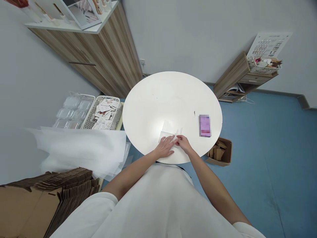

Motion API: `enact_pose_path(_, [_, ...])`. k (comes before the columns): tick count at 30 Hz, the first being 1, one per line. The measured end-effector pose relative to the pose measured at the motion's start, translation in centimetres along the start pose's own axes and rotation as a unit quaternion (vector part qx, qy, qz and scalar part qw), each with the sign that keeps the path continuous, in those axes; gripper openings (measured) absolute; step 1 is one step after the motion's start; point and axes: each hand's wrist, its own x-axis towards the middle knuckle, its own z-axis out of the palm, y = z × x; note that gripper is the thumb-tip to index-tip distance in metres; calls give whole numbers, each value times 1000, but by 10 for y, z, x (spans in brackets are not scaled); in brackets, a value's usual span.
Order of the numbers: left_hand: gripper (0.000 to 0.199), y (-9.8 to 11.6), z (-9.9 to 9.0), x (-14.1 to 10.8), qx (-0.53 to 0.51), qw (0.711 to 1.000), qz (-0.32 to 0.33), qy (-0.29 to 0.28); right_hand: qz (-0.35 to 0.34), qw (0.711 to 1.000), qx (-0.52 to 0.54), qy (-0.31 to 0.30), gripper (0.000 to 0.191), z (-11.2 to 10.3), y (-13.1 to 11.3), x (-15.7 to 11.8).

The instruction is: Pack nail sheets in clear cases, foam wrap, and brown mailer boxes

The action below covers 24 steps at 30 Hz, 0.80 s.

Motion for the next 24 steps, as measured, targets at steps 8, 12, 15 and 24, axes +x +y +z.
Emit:
enact_pose_path(8, [58, -2, 5, -8, 50, 997, -1, -51, -120, 960, -252, 21, 42, -22, 8, -6])
enact_pose_path(12, [58, -3, 4, -13, 33, 998, -14, -52, -150, 919, -365, -3, 60, -16, 12, -13])
enact_pose_path(15, [58, -1, 6, -20, -29, 994, -103, -28, -126, 912, -390, -22, 65, -6, 11, -13])
enact_pose_path(24, [73, -15, 15, -36, -420, 728, -526, 130, -127, 918, -368, -79, 68, 14, 7, -8])
